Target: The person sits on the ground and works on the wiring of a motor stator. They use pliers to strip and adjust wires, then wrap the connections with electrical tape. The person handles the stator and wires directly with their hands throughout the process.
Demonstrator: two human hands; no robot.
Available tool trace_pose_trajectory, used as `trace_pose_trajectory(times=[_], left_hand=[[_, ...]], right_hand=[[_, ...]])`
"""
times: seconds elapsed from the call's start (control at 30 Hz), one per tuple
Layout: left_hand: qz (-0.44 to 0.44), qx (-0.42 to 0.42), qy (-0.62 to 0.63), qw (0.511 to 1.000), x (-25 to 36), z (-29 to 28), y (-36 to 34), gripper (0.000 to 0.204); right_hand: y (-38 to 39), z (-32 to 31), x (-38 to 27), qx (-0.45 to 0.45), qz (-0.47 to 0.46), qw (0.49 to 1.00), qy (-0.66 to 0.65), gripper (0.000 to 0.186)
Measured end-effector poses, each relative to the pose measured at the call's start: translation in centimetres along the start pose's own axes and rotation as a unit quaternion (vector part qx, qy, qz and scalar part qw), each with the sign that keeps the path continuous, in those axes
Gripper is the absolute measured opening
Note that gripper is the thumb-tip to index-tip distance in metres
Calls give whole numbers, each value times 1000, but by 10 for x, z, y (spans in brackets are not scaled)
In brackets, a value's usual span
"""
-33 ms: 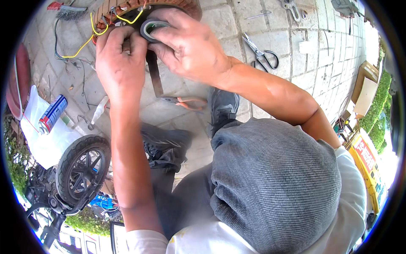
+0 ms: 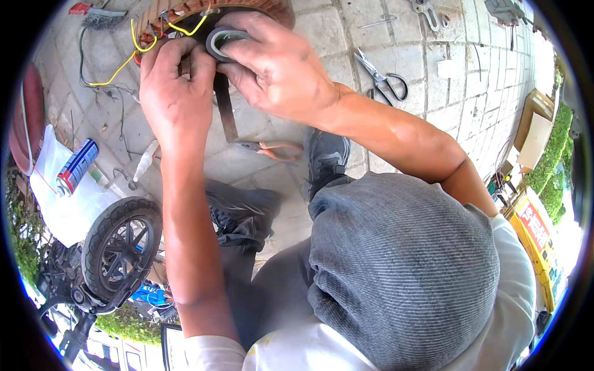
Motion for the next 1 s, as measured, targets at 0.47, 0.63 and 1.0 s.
trace_pose_trajectory(times=[0.47, 0.63, 1.0], left_hand=[[-50, 33, 36, 998, 2, 2, 10, 13], [-33, 38, -15, 999, -1, 2, 8, 13], [151, -19, -53, 987, -12, -4, 42, 38]], right_hand=[[6, -6, 2, -18, 82, 996, 0, 23], [40, -7, -12, -58, 97, 993, -41, 19], [184, -145, 52, -53, 223, 911, 343, 20]])
Point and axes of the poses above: each hand's wrist, its own y-axis away from the middle knuckle, its own z-axis out of the palm, x = y × z, the point moved 6 cm from there along -y, towards the middle knuckle, and after that the axes turned 11 degrees about -y, right-handed, at the moved point
